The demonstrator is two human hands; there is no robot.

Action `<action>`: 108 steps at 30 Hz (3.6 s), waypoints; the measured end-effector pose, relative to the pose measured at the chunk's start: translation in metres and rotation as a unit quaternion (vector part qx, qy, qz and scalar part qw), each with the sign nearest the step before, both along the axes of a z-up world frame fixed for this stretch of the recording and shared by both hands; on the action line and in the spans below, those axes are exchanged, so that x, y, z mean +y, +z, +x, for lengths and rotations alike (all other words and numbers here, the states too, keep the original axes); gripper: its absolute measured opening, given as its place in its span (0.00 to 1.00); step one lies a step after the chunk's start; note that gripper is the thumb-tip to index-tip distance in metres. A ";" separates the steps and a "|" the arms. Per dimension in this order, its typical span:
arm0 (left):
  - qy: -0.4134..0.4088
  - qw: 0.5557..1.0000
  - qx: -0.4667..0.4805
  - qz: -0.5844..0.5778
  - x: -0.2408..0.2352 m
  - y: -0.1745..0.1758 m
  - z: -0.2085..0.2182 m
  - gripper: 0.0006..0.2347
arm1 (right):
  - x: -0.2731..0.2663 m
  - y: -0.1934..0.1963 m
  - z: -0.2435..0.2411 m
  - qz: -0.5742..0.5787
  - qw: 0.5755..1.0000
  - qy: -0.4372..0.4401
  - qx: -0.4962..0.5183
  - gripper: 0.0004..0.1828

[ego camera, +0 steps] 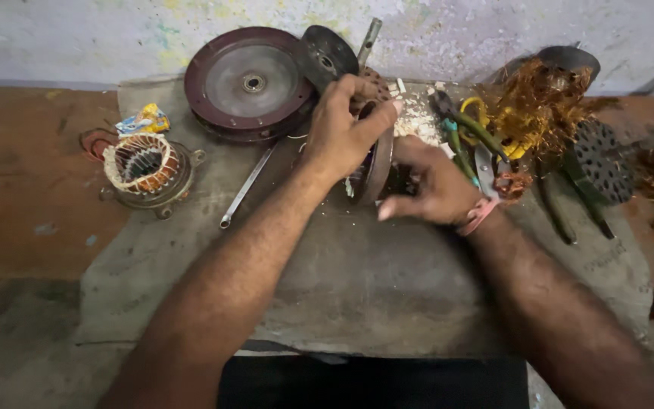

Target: The person uses pliers to cut and remove copper wiring from a ceiling fan motor stator while placing small white insulation strips into the stator slots by hand.

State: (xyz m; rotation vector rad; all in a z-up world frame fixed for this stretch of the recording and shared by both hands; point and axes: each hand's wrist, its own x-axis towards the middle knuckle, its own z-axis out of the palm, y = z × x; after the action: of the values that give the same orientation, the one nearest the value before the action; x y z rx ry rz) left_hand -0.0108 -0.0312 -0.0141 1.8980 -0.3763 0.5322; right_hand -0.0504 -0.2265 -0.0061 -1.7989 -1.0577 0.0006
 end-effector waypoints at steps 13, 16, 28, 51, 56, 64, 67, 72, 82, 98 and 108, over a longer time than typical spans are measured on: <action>-0.223 0.970 -0.011 -0.100 0.008 0.005 -0.001 0.30 | 0.014 0.000 -0.010 -0.102 0.936 -0.134 -0.310 0.23; -0.096 0.994 0.058 -0.009 0.006 -0.008 0.013 0.16 | 0.013 -0.005 -0.008 -0.191 0.907 -0.170 -0.336 0.20; -0.172 0.954 0.137 -0.203 0.012 -0.030 0.035 0.10 | 0.006 -0.009 -0.007 -0.158 0.932 -0.213 -0.248 0.18; -0.103 0.988 0.057 -0.100 0.011 -0.040 0.036 0.11 | 0.011 -0.011 -0.010 -0.113 0.912 -0.266 -0.291 0.06; -0.179 0.939 0.170 -0.237 0.006 -0.036 0.034 0.12 | 0.000 -0.006 -0.020 -0.059 0.917 -0.390 -0.063 0.08; -0.238 0.901 0.097 -0.350 -0.013 -0.044 0.022 0.12 | 0.018 -0.026 -0.023 -0.129 0.895 -0.375 -0.204 0.09; -0.232 0.914 0.083 -0.321 -0.010 -0.045 0.021 0.12 | 0.016 -0.031 -0.022 -0.139 0.892 -0.383 -0.197 0.08; -0.212 0.937 0.072 -0.268 -0.007 -0.046 0.025 0.11 | 0.012 -0.029 -0.021 -0.169 0.896 -0.353 -0.209 0.06; -0.217 0.922 0.095 -0.306 -0.006 -0.057 0.040 0.11 | 0.010 -0.012 -0.026 -0.203 0.895 -0.284 -0.278 0.12; -0.174 0.953 0.067 -0.237 -0.005 -0.055 0.038 0.10 | 0.009 -0.017 -0.009 -0.224 0.905 -0.305 -0.196 0.07; -0.170 0.958 0.049 -0.227 -0.007 -0.059 0.043 0.10 | 0.001 -0.022 -0.002 -0.203 0.924 -0.265 -0.188 0.09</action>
State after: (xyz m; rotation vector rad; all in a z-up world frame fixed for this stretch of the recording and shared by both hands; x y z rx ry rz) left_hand 0.0326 -0.0378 -0.0726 1.3715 -0.4600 0.2630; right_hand -0.0523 -0.2257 -0.0282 -2.4921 -0.8305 -0.5072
